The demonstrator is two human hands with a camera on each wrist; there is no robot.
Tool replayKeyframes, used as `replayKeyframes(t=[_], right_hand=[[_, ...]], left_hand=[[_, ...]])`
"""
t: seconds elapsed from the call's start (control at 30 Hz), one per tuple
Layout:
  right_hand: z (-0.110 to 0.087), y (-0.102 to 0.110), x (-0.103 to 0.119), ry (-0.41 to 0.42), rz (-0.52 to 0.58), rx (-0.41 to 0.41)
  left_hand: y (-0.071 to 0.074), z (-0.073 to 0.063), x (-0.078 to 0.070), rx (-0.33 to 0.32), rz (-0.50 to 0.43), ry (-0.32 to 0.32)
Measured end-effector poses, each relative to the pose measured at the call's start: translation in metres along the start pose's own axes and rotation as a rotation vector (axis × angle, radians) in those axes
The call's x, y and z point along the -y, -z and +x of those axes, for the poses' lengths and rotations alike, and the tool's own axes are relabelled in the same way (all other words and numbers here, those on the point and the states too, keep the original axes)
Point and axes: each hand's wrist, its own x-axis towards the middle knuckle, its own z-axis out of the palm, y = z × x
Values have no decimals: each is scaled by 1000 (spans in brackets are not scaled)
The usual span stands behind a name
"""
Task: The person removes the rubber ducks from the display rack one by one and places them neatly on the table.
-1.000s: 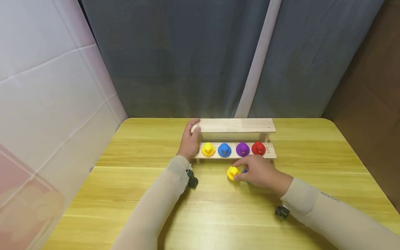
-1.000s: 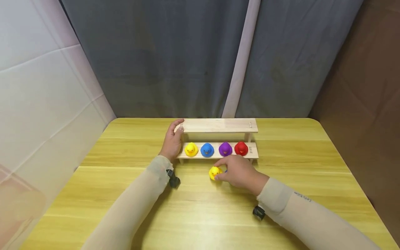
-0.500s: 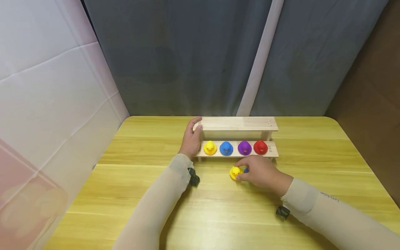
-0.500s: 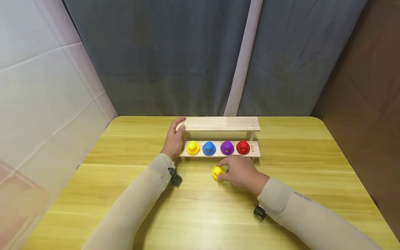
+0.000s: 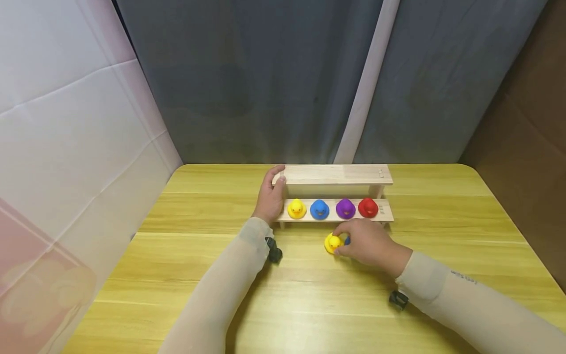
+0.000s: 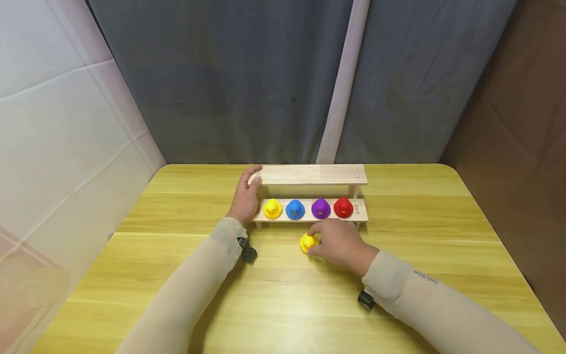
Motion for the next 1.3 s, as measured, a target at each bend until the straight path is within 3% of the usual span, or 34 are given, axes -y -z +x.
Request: replayKeyframes(t=[0.27, 0.4, 0.57, 0.67, 0.83, 1.1, 1.27, 1.3], right_hand=[[0, 1, 1, -10, -4, 2], [-2, 5, 2, 4, 86, -19], [-5, 25, 1, 94, 287, -181], [-7, 40, -4, 104, 371, -291], [-7, 62, -20, 61, 439, -432], [7, 73, -54, -24, 502, -641], [21, 71, -80, -57, 555, -699], [23, 70, -84, -60, 566, -694]], left_hand=[[0, 0, 1, 3, -4, 4], [-1, 0, 1, 5, -3, -6], [0, 0, 1, 8, -9, -3], [1, 0, 1, 8, 2, 6], [2, 0, 2, 11, 15, 7], [2, 0, 1, 2, 13, 3], [2, 1, 0, 15, -10, 8], [2, -2, -6, 19, -14, 16]])
